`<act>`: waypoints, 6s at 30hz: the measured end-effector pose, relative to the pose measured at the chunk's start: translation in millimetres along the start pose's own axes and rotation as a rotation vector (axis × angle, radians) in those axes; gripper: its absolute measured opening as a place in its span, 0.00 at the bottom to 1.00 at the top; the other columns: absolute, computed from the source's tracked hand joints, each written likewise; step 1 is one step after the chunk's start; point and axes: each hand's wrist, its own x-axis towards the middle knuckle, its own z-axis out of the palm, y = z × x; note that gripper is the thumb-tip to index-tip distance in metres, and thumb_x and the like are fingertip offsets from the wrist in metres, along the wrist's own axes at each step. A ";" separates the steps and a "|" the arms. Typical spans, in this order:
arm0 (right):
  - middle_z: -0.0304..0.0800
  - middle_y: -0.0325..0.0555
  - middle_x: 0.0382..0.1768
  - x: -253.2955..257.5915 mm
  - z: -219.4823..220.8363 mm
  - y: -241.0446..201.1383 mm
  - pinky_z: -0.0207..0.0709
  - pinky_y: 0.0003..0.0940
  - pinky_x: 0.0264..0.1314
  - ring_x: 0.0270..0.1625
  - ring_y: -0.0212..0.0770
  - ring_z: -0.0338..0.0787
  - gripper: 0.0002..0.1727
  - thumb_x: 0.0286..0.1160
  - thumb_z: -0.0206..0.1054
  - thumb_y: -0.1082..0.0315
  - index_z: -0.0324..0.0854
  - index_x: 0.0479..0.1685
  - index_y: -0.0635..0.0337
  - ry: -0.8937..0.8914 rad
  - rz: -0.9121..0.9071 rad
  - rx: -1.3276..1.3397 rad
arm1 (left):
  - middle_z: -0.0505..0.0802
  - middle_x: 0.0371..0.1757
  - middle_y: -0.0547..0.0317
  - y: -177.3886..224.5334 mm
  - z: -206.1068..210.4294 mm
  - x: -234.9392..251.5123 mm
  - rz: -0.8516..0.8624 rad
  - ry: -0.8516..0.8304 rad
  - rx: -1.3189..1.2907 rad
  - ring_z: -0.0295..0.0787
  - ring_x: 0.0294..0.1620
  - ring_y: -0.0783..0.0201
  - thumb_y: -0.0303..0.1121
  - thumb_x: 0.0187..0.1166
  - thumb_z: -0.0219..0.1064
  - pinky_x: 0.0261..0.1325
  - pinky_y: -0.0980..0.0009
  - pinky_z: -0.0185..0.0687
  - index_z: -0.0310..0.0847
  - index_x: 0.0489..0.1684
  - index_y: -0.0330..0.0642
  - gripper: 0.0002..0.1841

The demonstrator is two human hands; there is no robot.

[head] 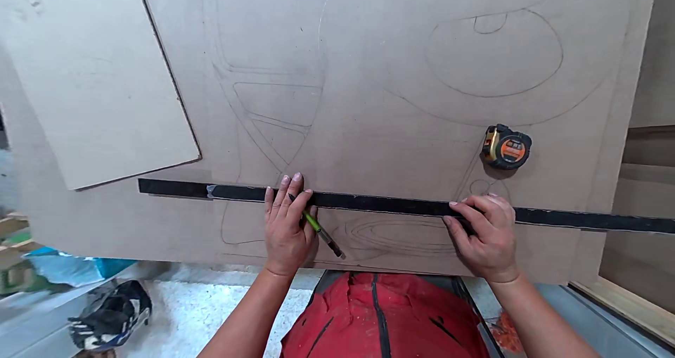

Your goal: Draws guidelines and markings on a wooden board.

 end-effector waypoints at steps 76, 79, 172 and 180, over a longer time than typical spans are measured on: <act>0.90 0.46 0.54 2.0 -0.2 -1.1 0.66 0.60 0.81 0.67 0.52 0.84 0.16 0.77 0.72 0.50 0.94 0.52 0.48 0.006 0.018 0.034 | 0.92 0.28 0.76 72.9 -18.4 69.4 -0.341 -0.316 -0.263 0.85 0.24 0.80 0.41 0.80 0.72 0.28 0.75 0.84 0.92 0.40 0.57 0.04; 0.90 0.45 0.53 1.7 0.2 0.3 0.66 0.60 0.81 0.67 0.51 0.84 0.16 0.77 0.71 0.49 0.94 0.52 0.47 0.000 0.019 0.031 | 0.93 0.29 0.71 50.9 -35.1 61.4 -0.393 -0.179 -0.242 0.86 0.25 0.76 0.39 0.81 0.71 0.30 0.71 0.85 0.92 0.43 0.52 0.05; 0.82 0.49 0.77 240.1 94.7 -48.9 0.50 0.64 0.95 0.89 0.52 0.68 0.34 0.60 0.84 0.41 0.89 0.66 0.50 -0.399 -0.530 0.148 | 0.90 0.31 0.75 40.7 -8.4 21.2 -0.511 0.187 -0.494 0.83 0.27 0.84 0.39 0.69 0.72 0.25 0.86 0.78 0.89 0.34 0.51 0.05; 0.81 0.49 0.78 240.1 94.6 -50.2 0.49 0.64 0.95 0.90 0.51 0.67 0.34 0.61 0.83 0.42 0.89 0.67 0.49 -0.405 -0.518 0.160 | 0.90 0.30 0.76 41.8 -8.9 22.3 -0.528 0.185 -0.506 0.82 0.25 0.84 0.38 0.68 0.72 0.24 0.86 0.78 0.89 0.34 0.52 0.04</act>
